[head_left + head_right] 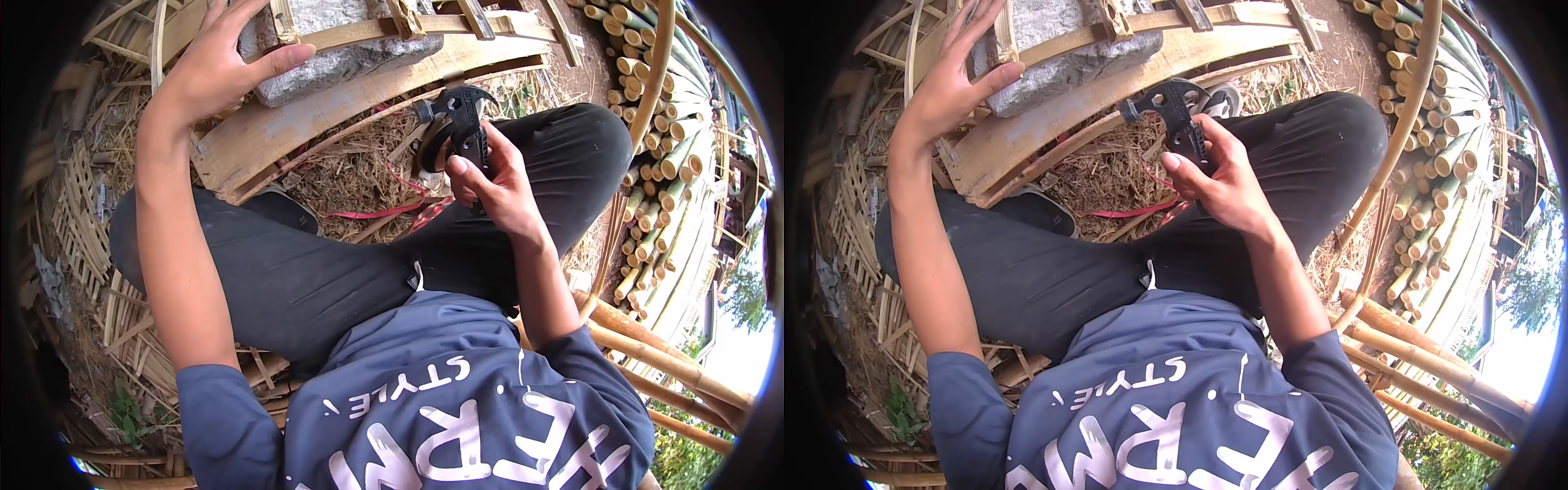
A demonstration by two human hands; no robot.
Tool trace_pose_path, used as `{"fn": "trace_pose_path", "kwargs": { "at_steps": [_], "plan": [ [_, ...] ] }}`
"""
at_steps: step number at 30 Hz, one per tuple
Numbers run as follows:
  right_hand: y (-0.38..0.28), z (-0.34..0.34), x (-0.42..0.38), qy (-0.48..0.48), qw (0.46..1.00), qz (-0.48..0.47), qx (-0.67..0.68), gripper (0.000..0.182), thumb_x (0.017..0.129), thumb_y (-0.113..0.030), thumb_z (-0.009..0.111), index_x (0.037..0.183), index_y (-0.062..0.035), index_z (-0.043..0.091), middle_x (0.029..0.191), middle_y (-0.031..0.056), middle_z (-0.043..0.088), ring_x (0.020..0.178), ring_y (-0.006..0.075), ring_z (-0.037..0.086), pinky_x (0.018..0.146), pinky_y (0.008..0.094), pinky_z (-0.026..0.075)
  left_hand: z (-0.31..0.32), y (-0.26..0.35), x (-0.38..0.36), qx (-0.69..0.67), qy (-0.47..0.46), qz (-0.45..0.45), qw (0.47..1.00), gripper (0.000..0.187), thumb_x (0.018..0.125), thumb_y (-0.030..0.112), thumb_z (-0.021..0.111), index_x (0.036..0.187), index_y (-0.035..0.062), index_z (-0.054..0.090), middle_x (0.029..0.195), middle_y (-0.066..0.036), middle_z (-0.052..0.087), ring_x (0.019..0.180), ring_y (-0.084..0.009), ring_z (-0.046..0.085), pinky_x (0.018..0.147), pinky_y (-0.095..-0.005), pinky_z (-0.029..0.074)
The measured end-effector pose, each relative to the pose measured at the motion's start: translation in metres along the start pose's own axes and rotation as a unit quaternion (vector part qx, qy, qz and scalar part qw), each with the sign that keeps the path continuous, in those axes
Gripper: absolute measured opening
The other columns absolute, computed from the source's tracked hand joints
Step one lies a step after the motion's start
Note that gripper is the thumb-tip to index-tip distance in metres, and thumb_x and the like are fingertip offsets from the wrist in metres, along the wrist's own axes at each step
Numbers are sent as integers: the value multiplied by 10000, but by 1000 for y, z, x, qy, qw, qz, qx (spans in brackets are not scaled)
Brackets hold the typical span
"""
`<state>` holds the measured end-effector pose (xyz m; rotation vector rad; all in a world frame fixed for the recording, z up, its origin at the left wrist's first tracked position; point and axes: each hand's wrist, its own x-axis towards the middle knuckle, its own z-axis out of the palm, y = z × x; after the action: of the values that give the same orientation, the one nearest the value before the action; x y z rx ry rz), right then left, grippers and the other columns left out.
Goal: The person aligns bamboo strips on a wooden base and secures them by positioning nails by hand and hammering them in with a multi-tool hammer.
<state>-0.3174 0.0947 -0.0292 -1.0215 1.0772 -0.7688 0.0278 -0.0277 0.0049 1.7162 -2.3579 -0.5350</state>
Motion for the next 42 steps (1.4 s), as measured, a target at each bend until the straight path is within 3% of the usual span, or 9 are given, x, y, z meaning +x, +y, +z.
{"fn": "trace_pose_path", "kwargs": {
  "at_steps": [10, 14, 15, 19, 26, 32, 36, 39, 42],
  "plan": [
    [-5, -4, -3, -10, 997, -6, 80, 246, 1097, -266, 549, 1221, -54, 572, 756, -1, 582, 574, 41, 466, 475, 192, 348, -7, 7, -5, -56, 2, 8, 998, 1253, 751, 793, 724, 1620, 22, 255, 1677, -319, 120, 1578, -434, 38, 1271, -554, 119],
    [-20, -14, -26, 53, 990, -40, 121, 281, 1095, -312, 538, 1151, -38, 569, 738, 41, 579, 508, 53, 464, 456, 212, 385, 6, -8, 2, -15, 32, 16, 999, 1243, 747, 794, 725, 1620, 37, 266, 1687, -302, 93, 1580, -417, 69, 1278, -516, 140],
    [-27, -13, -38, 86, 989, -67, 101, 367, 1119, -344, 442, 1241, -8, 525, 718, 31, 495, 484, 57, 392, 445, 223, 350, 10, -10, 2, 3, 42, 20, 999, 1244, 744, 795, 727, 1621, 41, 269, 1690, -295, 87, 1580, -411, 78, 1280, -506, 146],
    [-65, -37, -96, 75, 963, -138, 219, 500, 1133, -429, 326, 1325, 5, 483, 766, -18, 428, 522, 26, 352, 463, 204, 337, 4, 4, 1, -13, 12, -24, 1000, 1224, 742, 772, 748, 1616, 49, 288, 1703, -259, 91, 1581, -385, 112, 1285, -475, 154],
    [-100, -105, -109, 56, 953, -231, 186, 420, 1117, -406, 407, 1165, -1, 508, 823, 18, 452, 606, 63, 405, 550, 226, 374, 6, 1, -6, -159, 30, 11, 987, 1142, 787, 650, 802, 1606, 28, 307, 1698, -266, 114, 1581, -379, 117, 1283, -440, 135],
    [-47, -164, -52, 155, 940, -115, 281, 443, 1114, -431, 418, 1170, -6, 532, 820, 16, 461, 610, 72, 400, 545, 231, 352, 11, -5, -4, -69, 56, 44, 995, 1120, 805, 639, 791, 1602, 15, 312, 1691, -266, 144, 1584, -367, 108, 1279, -442, 134],
    [-30, -176, -47, 14, 874, -69, 481, 439, 1107, -425, 455, 1156, 5, 530, 786, -10, 426, 590, 76, 410, 547, 239, 365, 5, 2, -5, -57, 35, 39, 997, 1118, 803, 637, 793, 1602, 16, 316, 1692, -258, 153, 1587, -362, 97, 1279, -451, 124],
    [-38, -166, -48, 72, 904, -110, 406, 426, 1103, -420, 472, 1133, -2, 552, 778, -12, 432, 578, 66, 410, 531, 238, 360, 3, 2, -3, -50, 22, 33, 998, 1115, 798, 622, 805, 1599, 15, 323, 1703, -233, 147, 1591, -348, 91, 1279, -446, 107],
    [-32, -164, -49, 40, 907, -115, 404, 464, 1113, -445, 434, 1164, -3, 564, 751, -19, 437, 552, 51, 404, 506, 216, 366, 5, 2, -5, -85, 34, 46, 995, 1129, 789, 621, 814, 1599, 8, 320, 1709, -222, 137, 1595, -334, 81, 1278, -438, 97]
  ]
}}
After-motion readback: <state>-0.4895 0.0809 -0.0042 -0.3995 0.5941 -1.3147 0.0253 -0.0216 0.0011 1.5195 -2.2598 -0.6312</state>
